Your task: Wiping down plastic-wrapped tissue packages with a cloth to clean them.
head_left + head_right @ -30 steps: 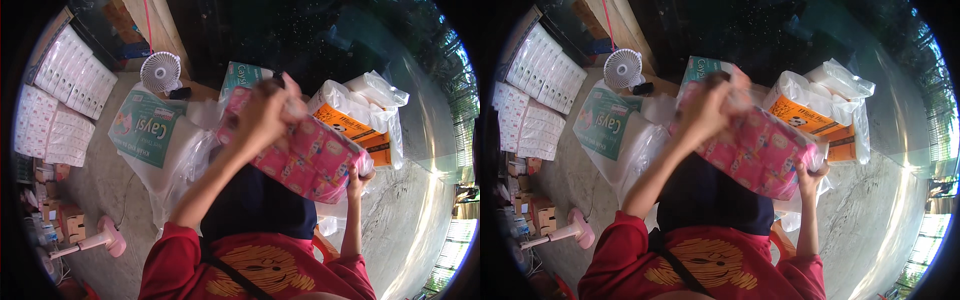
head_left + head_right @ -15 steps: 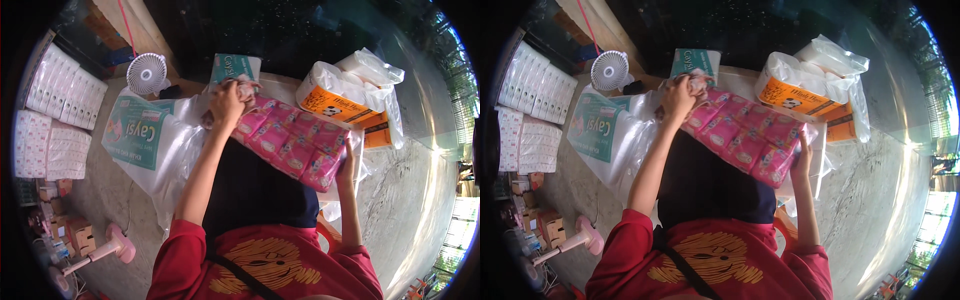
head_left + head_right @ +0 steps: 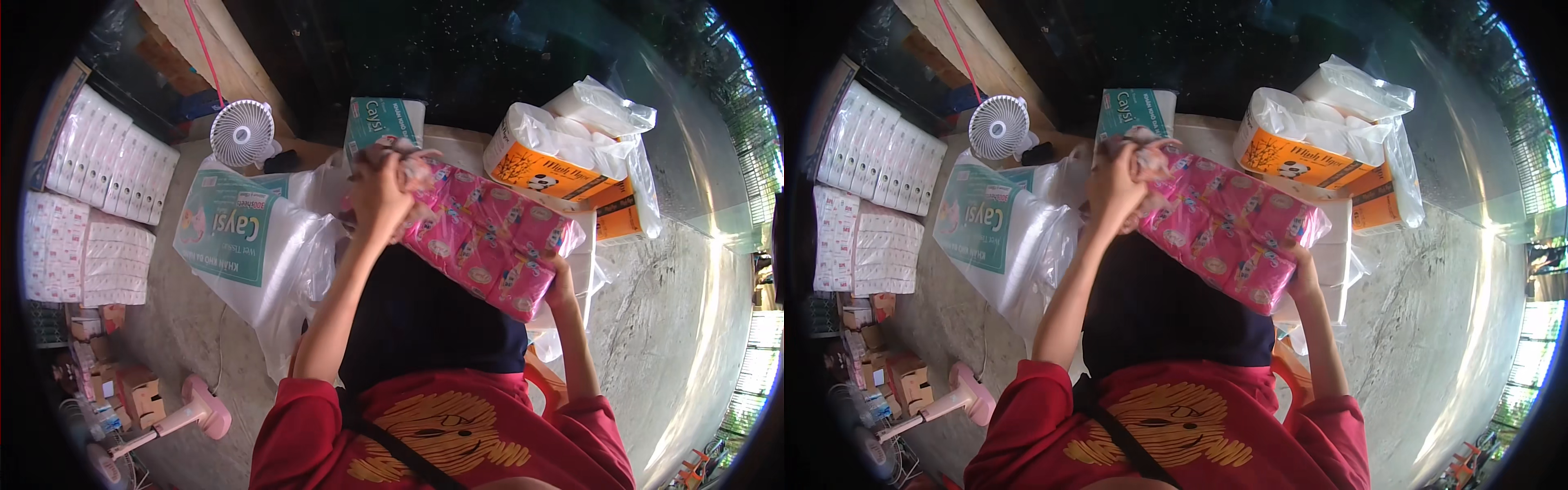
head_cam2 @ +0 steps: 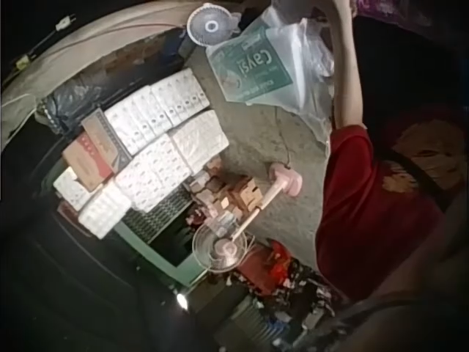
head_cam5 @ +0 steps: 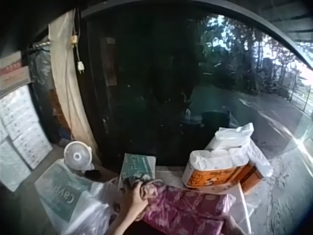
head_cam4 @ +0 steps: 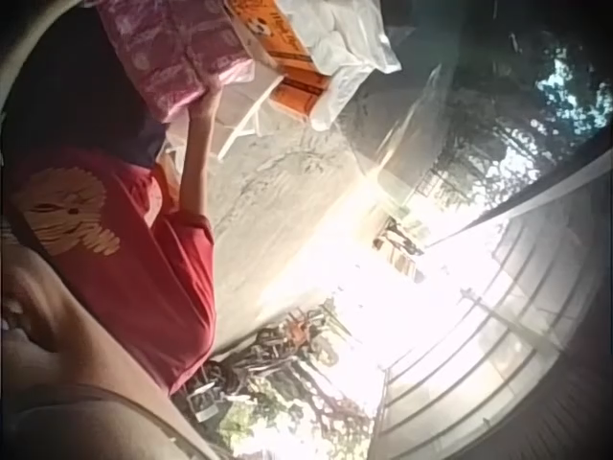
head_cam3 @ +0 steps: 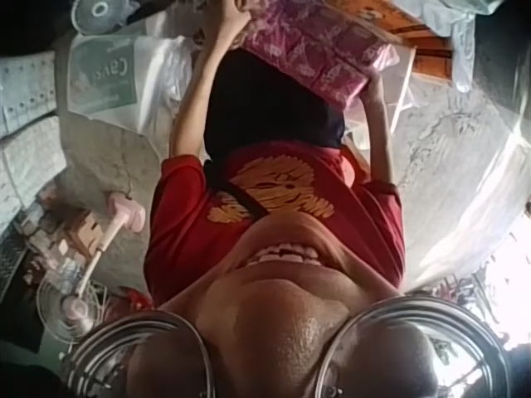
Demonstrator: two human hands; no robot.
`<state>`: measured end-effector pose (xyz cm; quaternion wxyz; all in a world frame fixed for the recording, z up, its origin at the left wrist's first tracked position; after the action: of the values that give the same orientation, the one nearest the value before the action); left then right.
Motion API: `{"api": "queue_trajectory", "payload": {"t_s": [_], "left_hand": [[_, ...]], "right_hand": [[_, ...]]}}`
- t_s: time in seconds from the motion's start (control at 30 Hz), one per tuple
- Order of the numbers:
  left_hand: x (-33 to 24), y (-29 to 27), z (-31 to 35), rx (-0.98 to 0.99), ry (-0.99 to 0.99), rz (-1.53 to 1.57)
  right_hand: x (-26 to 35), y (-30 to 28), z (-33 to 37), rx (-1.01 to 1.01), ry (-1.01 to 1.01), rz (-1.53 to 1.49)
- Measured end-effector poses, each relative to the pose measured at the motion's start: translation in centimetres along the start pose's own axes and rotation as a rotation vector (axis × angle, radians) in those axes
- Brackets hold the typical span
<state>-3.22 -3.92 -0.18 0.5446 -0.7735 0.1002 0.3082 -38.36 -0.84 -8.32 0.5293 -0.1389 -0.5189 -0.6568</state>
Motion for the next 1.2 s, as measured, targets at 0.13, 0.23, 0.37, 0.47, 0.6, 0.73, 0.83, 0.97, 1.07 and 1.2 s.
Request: {"api": "queue_trajectory", "payload": {"t_s": [0.13,0.23,0.37,0.47,0.6,0.73,0.83,0.97,1.07,1.2], "left_hand": [[-10.5,0.0,5.4,0.29,0.378,0.465],[-14.7,-1.8,8.2,0.354,0.504,0.637],[-14.9,-4.6,8.6,0.204,0.676,0.426],[-10.6,-6.0,5.2,-0.046,0.589,0.228],[-3.5,-6.4,0.0,-0.248,0.122,0.278],[-7.2,-5.7,2.2,-0.276,0.345,0.54],[-13.8,-5.3,8.5,-0.058,0.684,0.661],[-15.3,-6.2,10.4,-0.191,0.932,0.43],[-10.9,-6.9,7.0,-0.287,0.796,0.416],[-2.3,-7.1,-0.4,-0.304,0.23,0.588]], "right_hand": [[1.0,1.5,-0.5,0.12,-0.137,-0.216],[2.5,2.2,-0.8,0.015,-0.702,0.878],[4.2,2.5,-0.6,-0.097,-0.728,0.897],[5.0,3.7,0.1,-0.072,-0.353,-0.121],[6.2,7.3,2.8,-0.132,-0.382,-0.254],[5.3,7.6,2.5,-0.094,-0.302,-0.312],[3.9,6.6,0.2,-0.056,-0.238,-0.376],[4.1,7.5,-0.8,0.144,-0.273,-0.48],[5.6,8.5,0.3,0.153,-0.296,-0.505],[8.2,7.3,2.3,-0.096,-0.329,-0.32]]}}
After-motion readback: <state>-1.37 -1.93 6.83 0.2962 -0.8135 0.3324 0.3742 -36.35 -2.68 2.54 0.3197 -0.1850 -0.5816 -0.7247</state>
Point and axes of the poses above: each hand's wrist, its own z-axis away from the middle knuckle, its own y-axis out of the palm, x = y × z, the point moved 5 cm from there along -z, towards the middle knuckle, and after that the axes turned 4 degrees about z, right-handed, at the moved point
